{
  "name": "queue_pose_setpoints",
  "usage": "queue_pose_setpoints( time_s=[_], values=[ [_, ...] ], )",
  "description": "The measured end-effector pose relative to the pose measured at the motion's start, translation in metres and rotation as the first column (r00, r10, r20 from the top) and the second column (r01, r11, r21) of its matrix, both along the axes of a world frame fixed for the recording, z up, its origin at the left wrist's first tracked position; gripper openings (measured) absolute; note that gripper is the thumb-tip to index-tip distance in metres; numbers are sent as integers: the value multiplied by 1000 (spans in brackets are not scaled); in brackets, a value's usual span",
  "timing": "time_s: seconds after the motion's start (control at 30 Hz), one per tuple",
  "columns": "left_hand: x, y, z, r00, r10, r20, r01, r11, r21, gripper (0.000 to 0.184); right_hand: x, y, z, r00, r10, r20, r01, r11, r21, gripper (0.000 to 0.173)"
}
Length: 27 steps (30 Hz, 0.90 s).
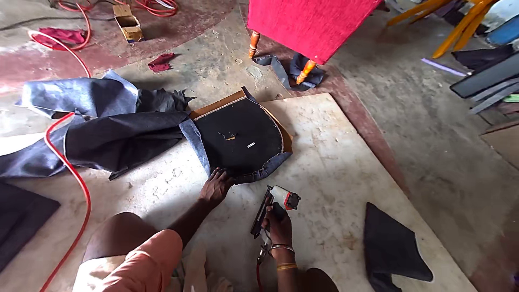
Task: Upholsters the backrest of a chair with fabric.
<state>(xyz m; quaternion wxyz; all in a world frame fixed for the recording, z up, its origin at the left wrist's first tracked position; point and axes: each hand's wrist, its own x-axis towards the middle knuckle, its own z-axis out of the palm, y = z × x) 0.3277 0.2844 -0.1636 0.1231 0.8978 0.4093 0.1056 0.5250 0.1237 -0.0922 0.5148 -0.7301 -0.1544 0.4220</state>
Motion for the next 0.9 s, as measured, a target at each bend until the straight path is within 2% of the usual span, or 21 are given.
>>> queue_pose_setpoints(
  time_s=[0.17, 0.27, 0.3, 0.37, 0.5, 0.67, 0.83, 0.9],
  values=[
    [58, -8, 17, 999, -51, -13, 50, 996, -79, 33, -3, -10, 0, 991, 33, 131, -26, 998, -50, 25],
    [89, -11, 24, 994, 11, -107, -38, 966, -257, 46, 1, -4, -7, 953, 78, 293, -42, 991, -128, 27],
    [96, -11, 25, 990, 33, -135, -70, 958, -279, 51, 6, -2, -9, 927, 109, 358, -55, 986, -157, 30],
    [102, -13, 20, 987, 67, -146, -100, 967, -235, 43, 16, 3, -9, 873, 206, 441, -103, 964, -247, 34],
    [94, -2, 28, 991, 94, -96, -119, 945, -305, 30, 27, 18, -8, 839, 330, 433, -180, 919, -350, 34],
    [95, 14, 48, 981, 100, -164, -159, 901, -403, 29, 19, 41, -14, 794, 437, 424, -253, 870, -423, 31],
    [100, 11, 43, 981, 108, -158, -165, 896, -412, 29, 11, 58, -11, 740, 494, 457, -239, 828, -508, 34],
    [94, 10, 41, 986, 105, -126, -149, 892, -426, 35, 9, 53, -9, 735, 491, 467, -236, 831, -503, 34]
  ],
)
